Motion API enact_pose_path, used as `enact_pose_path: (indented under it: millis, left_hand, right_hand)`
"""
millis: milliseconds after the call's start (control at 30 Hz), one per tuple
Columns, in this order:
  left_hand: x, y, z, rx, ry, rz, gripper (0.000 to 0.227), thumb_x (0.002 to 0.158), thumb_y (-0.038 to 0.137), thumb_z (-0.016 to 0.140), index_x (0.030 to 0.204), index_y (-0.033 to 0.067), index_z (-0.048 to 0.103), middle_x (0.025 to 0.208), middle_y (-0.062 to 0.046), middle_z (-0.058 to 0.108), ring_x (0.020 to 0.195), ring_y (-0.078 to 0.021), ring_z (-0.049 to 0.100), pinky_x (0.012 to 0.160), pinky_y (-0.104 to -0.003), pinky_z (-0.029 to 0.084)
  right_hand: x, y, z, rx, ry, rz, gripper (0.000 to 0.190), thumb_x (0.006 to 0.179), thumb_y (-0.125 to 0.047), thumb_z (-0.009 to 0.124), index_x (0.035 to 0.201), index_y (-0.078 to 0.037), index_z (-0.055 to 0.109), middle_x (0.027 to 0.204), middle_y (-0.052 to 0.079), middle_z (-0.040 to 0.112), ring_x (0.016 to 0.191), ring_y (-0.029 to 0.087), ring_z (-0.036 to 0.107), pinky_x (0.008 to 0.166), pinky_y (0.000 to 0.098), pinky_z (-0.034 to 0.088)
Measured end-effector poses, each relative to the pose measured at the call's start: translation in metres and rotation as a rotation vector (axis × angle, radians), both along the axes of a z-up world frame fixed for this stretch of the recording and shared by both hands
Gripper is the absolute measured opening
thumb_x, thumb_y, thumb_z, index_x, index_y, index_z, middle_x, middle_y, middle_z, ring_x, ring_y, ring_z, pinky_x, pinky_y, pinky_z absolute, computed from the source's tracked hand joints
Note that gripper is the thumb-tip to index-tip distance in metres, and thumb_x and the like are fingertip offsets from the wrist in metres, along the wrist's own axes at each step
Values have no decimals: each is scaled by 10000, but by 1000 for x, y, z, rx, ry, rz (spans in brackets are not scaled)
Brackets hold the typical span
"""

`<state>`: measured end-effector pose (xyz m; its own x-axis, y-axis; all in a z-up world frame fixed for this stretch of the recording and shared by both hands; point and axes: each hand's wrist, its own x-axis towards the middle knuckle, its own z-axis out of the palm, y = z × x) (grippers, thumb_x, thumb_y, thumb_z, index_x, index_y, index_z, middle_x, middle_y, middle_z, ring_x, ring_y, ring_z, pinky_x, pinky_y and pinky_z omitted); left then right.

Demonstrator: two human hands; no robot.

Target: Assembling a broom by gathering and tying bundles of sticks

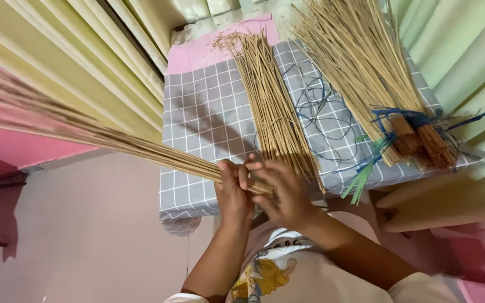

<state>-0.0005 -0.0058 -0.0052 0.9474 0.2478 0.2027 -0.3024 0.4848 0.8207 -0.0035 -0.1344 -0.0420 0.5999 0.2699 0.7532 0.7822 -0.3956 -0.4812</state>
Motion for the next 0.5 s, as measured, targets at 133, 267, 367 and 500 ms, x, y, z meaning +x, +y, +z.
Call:
enact_pose_path:
  millis: [133,267,367,500]
  left_hand:
    - [6,-14,14,-253,40,-43,441,1064,568,379,796,221,416,479,56,428,497,-167,589,721,-374,584]
    - [-8,-53,17,-293,4,-154,479,1103,480,429,708,211,408,472,72,342,403,-109,464,524,-294,543]
    - [-6,-44,7,-285,-5,-145,498,1101,494,412,732,162,449,486,33,361,394,-171,481,448,-320,503]
    - [-31,-45,44,51,152,78,532,1057,559,423,1099,82,656,972,-69,660,978,-200,639,971,-338,495]
  right_hand:
    - [32,-14,37,447,-558,-207,431,1066,-448,417,1302,-99,507,1384,145,497,1266,317,525,1082,439,461]
    - [12,18,40,870,-203,81,616,1053,-659,384,1311,-103,449,1333,175,541,1327,275,539,597,104,466]
    - [4,14,44,614,-247,147,382,1093,-272,373,1405,-63,439,1439,120,502,1394,254,507,1312,450,386]
    - [-13,3,37,388,-46,169,504,1042,-292,503,1373,88,490,1426,258,508,1365,431,500,1112,512,420]
